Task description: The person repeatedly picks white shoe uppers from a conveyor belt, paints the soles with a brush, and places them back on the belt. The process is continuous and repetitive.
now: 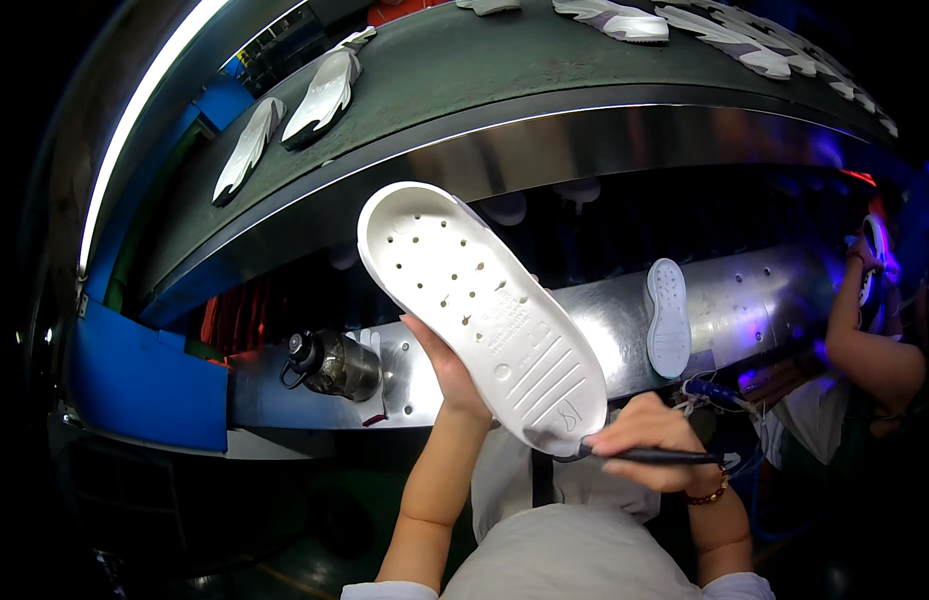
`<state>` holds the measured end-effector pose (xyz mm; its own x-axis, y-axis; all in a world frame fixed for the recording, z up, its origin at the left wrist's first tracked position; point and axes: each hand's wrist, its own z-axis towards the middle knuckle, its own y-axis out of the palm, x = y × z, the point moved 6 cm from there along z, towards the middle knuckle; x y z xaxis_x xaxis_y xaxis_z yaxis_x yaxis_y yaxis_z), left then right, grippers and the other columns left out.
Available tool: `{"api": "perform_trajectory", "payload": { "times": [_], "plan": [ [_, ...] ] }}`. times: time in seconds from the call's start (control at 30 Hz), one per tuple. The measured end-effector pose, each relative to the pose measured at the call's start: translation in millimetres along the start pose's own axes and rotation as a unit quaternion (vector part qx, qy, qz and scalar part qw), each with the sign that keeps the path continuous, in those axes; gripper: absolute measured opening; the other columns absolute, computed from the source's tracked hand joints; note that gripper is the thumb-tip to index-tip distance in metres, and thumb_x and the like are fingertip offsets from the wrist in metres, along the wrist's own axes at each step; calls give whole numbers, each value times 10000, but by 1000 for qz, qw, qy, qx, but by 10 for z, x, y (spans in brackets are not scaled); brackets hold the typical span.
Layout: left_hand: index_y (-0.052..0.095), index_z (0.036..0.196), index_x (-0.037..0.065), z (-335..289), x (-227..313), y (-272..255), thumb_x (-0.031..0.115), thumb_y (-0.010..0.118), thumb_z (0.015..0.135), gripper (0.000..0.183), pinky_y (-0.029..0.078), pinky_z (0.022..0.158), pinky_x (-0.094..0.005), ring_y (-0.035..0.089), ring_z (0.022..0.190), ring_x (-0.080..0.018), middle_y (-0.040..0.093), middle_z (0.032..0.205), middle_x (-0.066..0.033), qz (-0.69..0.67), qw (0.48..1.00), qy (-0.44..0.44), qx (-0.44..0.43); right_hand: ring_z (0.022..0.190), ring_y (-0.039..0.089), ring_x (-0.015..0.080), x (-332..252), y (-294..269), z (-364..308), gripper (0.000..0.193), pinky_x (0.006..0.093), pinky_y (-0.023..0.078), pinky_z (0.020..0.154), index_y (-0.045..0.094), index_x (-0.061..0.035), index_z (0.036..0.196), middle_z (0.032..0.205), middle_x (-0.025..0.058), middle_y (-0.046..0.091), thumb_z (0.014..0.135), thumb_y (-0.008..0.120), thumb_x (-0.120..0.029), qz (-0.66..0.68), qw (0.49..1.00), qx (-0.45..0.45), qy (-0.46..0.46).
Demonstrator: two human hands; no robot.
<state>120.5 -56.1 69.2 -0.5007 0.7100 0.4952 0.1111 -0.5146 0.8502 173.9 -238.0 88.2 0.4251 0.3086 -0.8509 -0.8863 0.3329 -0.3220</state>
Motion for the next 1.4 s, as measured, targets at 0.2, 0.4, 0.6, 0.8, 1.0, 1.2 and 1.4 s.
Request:
{"api": "perform_trajectory", "payload": {
  "times": [0.2,0.4,0.6,0.8,1.0,1.2,1.4],
  "plan": [
    [213,1346,87,97,95,200,762,272,718,923,364,933,-516,383,1161,-395,345,1300,-211,110,993,21,39,857,564,247,349,-99,-111,190,342,419,823,612,24,808,844,174,624,620,633,4,300,933,158,124],
    [227,1328,22,-398,-195,185,803,263,676,1019,432,903,-394,479,1101,-288,337,1307,-194,138,979,138,65,925,575,244,187,69,-62,201,324,441,850,566,60,912,951,212,594,716,603,30,460,852,240,64],
    [230,1334,63,-446,-253,-15,688,423,713,902,392,896,-530,435,1123,-357,332,1302,-213,70,997,29,-10,830,591,203,6,203,25,220,283,450,767,595,19,893,930,153,626,678,632,43,170,969,165,72],
    [255,1325,86,-316,-201,58,638,529,674,897,414,865,-559,470,1061,-401,369,1261,-223,32,999,20,-23,718,616,199,-106,96,123,222,276,479,667,630,6,871,865,149,647,652,650,34,217,972,93,-7],
    [235,1334,117,-217,-257,33,619,552,665,893,397,887,-573,435,1106,-404,347,1277,-217,-5,997,11,-70,724,633,204,-206,79,313,210,270,490,617,637,-11,861,858,129,650,655,675,-20,74,996,41,-20],
    [256,1300,-17,-166,-238,163,535,593,621,938,450,869,-484,473,1066,-417,385,1233,-269,-23,999,19,-39,774,630,193,-83,-105,302,202,266,501,715,641,-7,876,862,148,645,679,670,-46,134,986,90,35],
    [248,1316,36,-128,-203,219,554,565,635,913,420,882,-529,445,1100,-403,358,1265,-240,-15,998,4,-67,752,632,188,-260,90,352,162,263,493,653,654,-32,847,878,111,652,693,680,-72,157,981,-111,-41]
  ]
}}
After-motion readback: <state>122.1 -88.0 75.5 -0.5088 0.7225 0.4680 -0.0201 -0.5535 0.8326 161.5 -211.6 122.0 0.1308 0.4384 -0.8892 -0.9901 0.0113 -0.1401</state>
